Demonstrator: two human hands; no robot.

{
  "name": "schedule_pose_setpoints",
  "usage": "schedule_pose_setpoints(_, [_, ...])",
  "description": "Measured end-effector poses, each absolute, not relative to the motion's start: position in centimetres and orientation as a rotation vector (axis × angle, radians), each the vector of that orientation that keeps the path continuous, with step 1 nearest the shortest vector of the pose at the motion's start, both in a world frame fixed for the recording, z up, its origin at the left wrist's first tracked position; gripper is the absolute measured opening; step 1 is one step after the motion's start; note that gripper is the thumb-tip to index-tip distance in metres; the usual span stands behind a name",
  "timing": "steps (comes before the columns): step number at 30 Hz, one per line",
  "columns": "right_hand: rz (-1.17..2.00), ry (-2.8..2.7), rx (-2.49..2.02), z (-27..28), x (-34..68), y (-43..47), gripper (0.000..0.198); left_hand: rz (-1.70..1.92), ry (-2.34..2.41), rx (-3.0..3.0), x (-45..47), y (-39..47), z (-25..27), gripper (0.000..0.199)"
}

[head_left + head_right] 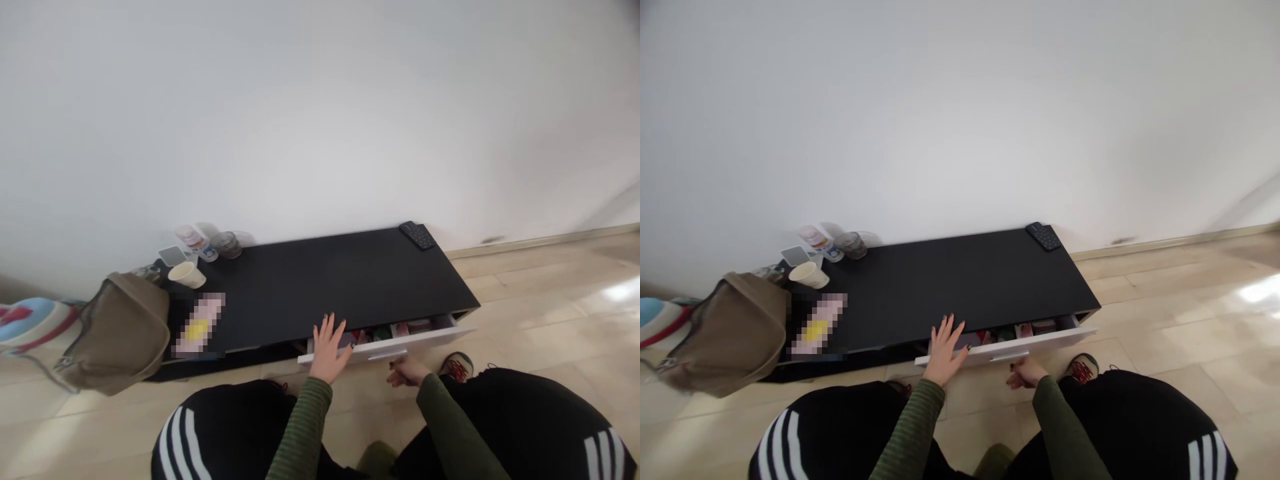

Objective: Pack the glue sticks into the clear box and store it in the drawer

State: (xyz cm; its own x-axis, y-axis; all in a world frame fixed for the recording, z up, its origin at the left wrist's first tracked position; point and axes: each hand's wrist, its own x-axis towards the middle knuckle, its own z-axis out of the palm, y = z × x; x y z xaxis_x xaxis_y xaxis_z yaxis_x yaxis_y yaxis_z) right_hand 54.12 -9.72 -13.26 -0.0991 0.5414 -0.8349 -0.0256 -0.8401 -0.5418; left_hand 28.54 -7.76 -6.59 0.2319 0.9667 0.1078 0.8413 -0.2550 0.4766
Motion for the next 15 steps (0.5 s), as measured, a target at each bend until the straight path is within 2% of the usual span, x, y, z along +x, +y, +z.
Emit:
schedule_pose_setpoints(2, [2.151, -0.767, -1.7, -11.5, 54.1, -10.8, 0.018, 0.617, 1.695, 2.177, 28.7, -8.3, -6.4, 0.051])
schedule_pose_setpoints(5, [2.29, -1.229, -1.37, -8.6, 53.7, -10.8, 0.03, 0.788, 1.649, 2.121, 29.7, -10.9, -6.3, 0.042])
schedule_pose_setpoints(7, [2.104, -1.439, -1.419, -7.6, 53.3, -9.5, 0.029, 0.876, 1.555, 2.055, 31.0, -13.8, -6.4, 0.039])
schedule_pose_setpoints(11, [1.379, -1.624, -1.916, -8.0, 51.9, -5.9, 0.018, 0.854, 1.392, 1.839, 33.9, -19.9, -7.3, 0.033])
schedule_pose_setpoints(13, [1.264, -1.649, -1.956, -8.8, 51.2, -4.6, 0.016, 0.715, 1.334, 1.769, 34.8, -21.5, -8.0, 0.03])
schedule_pose_setpoints(15, [1.276, -1.687, -1.88, -9.5, 50.8, -4.0, 0.011, 0.567, 1.329, 1.711, 35.2, -22.0, -8.5, 0.028])
